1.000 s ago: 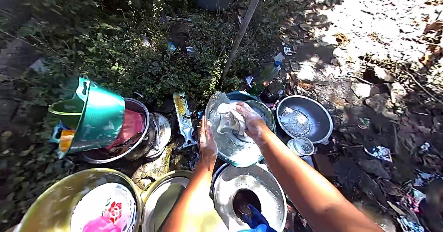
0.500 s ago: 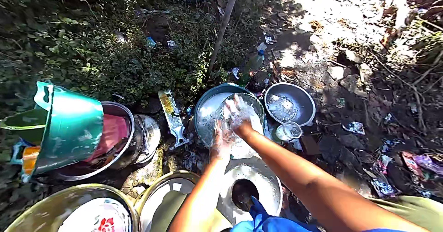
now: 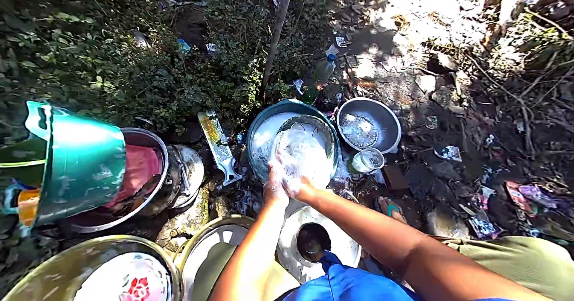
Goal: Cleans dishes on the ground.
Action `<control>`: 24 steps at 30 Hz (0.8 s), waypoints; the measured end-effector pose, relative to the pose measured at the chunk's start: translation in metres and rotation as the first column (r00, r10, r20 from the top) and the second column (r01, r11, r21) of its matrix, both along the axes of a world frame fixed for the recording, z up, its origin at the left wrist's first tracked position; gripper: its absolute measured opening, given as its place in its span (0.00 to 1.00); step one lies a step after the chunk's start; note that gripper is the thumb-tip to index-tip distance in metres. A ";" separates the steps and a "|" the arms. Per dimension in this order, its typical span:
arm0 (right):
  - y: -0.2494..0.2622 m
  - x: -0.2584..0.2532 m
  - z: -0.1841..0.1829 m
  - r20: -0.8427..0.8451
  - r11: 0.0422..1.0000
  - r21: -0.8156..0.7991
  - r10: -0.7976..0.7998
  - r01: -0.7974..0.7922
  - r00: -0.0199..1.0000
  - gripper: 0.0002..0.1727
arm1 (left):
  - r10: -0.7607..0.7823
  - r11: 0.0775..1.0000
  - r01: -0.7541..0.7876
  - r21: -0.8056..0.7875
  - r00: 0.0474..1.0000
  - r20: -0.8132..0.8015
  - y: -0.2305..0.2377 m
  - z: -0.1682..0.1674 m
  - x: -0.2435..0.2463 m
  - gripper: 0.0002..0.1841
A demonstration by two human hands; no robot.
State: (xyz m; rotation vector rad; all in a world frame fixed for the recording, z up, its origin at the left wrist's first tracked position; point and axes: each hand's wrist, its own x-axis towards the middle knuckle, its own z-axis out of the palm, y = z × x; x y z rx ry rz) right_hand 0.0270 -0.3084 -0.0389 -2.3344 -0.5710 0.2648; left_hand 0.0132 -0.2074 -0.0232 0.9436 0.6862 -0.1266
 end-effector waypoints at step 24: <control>-0.025 0.085 0.091 0.406 0.983 -0.099 -0.099 0.152 0.909 0.22 | -0.342 0.869 0.470 -0.151 0.793 0.504 0.036 0.011 0.004 0.34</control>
